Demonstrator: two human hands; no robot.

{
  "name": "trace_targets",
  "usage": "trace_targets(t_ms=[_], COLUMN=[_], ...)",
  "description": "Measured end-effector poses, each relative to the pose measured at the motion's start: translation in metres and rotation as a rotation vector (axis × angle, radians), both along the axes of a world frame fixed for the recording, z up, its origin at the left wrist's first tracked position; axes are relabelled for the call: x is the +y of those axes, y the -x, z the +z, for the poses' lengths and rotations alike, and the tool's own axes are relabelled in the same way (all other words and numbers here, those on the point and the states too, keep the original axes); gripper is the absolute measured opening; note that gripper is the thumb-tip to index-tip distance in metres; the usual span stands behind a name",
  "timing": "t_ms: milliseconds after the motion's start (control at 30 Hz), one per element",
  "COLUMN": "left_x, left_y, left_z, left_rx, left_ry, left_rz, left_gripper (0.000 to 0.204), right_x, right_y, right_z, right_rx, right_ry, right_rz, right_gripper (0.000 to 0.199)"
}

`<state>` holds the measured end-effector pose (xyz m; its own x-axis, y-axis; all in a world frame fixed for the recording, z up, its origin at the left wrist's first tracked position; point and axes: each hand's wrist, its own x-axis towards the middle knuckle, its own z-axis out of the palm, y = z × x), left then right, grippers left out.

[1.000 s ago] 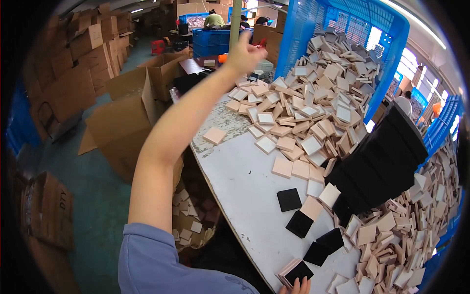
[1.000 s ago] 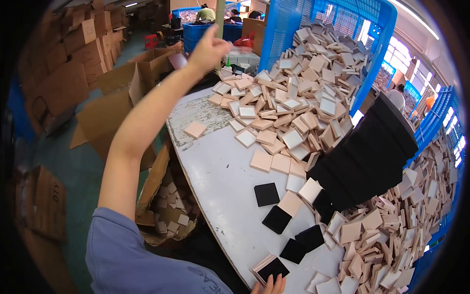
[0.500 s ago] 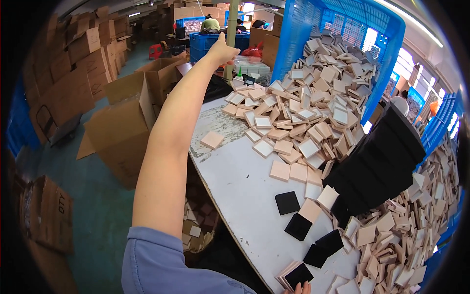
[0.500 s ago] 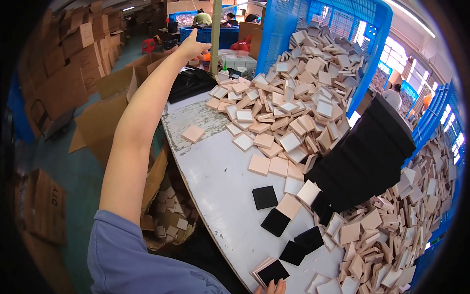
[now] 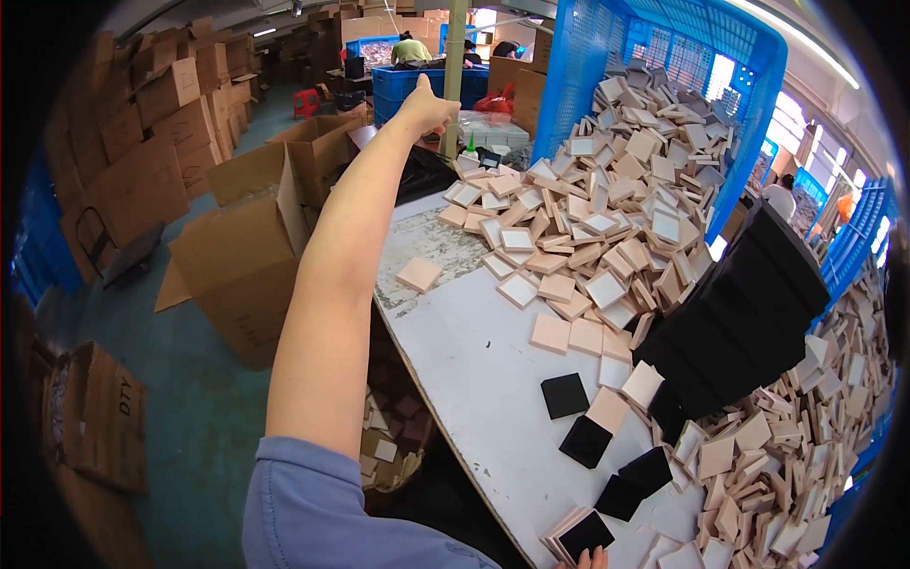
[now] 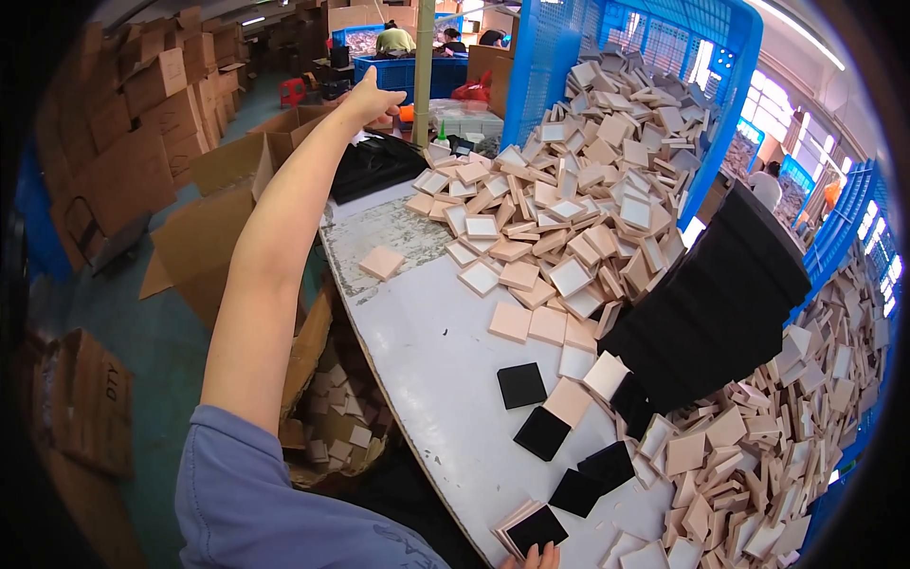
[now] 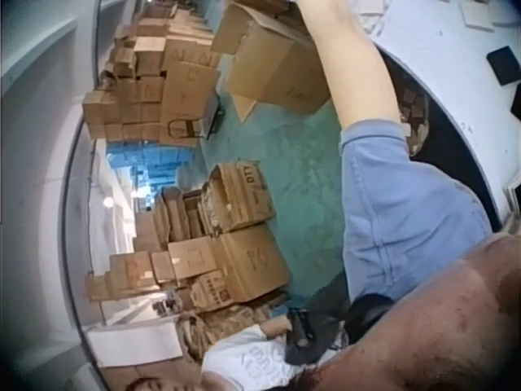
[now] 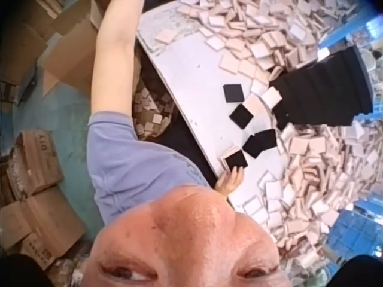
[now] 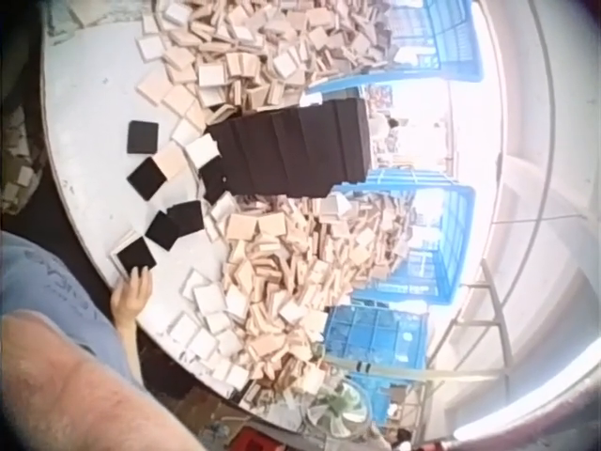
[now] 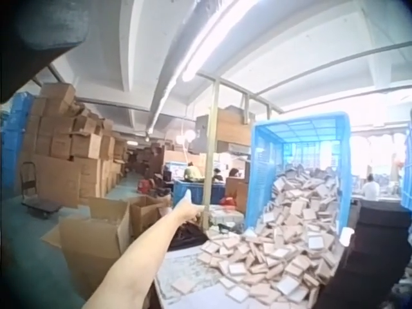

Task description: Assembling gift boxes by inserting foam pads into lids and bases.

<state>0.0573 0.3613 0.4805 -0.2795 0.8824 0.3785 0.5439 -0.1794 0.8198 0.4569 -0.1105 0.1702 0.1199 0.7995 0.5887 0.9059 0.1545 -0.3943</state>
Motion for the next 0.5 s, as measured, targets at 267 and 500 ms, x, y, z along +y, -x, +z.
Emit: trace_targets(t_ms=[267, 500], left_x=[-0.0007, -0.0036], left_y=[0.0059, 0.0078], left_z=[0.0005, -0.0057], left_rx=[0.017, 0.030], left_ry=[0.010, 0.060], left_rz=[0.036, 0.032], left_gripper=[0.096, 0.097], right_x=[0.0044, -0.0005], right_y=[-0.0012, 0.0007], right_z=[-0.0009, 0.0013], right_rx=[-0.002, -0.005], right_ry=[-0.012, -0.021], right_rz=[0.002, 0.006], right_gripper=[0.039, 0.038])
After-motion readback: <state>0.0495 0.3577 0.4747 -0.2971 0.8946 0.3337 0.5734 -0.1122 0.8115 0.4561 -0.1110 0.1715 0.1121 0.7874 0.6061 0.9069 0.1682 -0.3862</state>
